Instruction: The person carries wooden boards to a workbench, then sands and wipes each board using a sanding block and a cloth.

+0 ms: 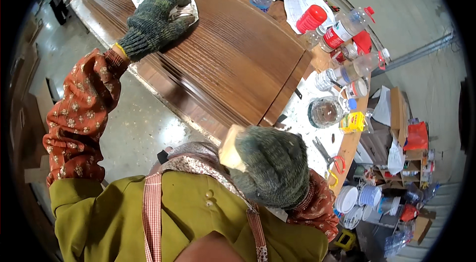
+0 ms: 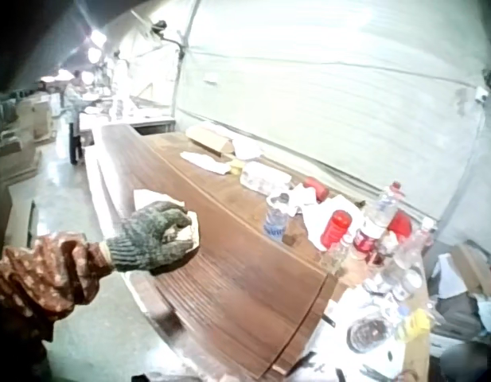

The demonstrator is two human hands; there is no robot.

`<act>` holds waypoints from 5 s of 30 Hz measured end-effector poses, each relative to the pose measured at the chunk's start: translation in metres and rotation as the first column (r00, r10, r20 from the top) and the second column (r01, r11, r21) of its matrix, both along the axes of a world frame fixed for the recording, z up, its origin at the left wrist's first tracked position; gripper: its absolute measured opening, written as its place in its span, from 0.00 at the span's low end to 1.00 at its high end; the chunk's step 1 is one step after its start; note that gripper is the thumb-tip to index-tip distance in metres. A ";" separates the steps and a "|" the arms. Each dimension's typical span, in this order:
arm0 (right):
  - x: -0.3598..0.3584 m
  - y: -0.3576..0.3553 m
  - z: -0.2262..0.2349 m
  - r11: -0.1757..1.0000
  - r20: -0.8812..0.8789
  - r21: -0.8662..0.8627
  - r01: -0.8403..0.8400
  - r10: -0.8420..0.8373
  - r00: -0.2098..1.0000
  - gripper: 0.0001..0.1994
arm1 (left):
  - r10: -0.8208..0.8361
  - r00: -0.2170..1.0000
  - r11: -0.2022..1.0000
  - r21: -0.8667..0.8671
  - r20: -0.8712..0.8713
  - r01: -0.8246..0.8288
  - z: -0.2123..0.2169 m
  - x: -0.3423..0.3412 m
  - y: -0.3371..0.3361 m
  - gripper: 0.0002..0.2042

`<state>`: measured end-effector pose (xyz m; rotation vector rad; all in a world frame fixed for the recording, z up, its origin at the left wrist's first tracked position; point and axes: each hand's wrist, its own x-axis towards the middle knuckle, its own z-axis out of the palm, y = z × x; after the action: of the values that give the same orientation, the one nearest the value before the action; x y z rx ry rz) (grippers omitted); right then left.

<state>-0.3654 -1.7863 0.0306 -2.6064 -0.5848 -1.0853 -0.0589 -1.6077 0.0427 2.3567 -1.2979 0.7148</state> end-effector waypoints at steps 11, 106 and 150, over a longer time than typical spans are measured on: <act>-0.053 0.024 -0.048 0.817 0.024 0.028 0.576 -0.576 0.817 0.32 | -0.040 0.997 0.989 -0.136 0.068 0.049 -0.029 0.044 0.049 0.16; 0.917 0.505 0.072 0.672 -0.457 -0.352 -0.651 0.483 0.746 0.28 | -0.147 0.513 -0.302 -0.455 -0.846 -0.838 -0.229 0.351 0.610 0.10; 1.063 0.451 0.136 0.779 -0.608 -0.031 0.627 -0.513 0.607 0.27 | -0.581 0.379 0.666 -0.688 -0.721 -0.288 -0.045 0.776 0.672 0.17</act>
<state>0.6972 -1.3354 0.1668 -2.7910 0.5239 -0.3377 0.7172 -0.9358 -0.0021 1.3836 -0.4845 -0.2378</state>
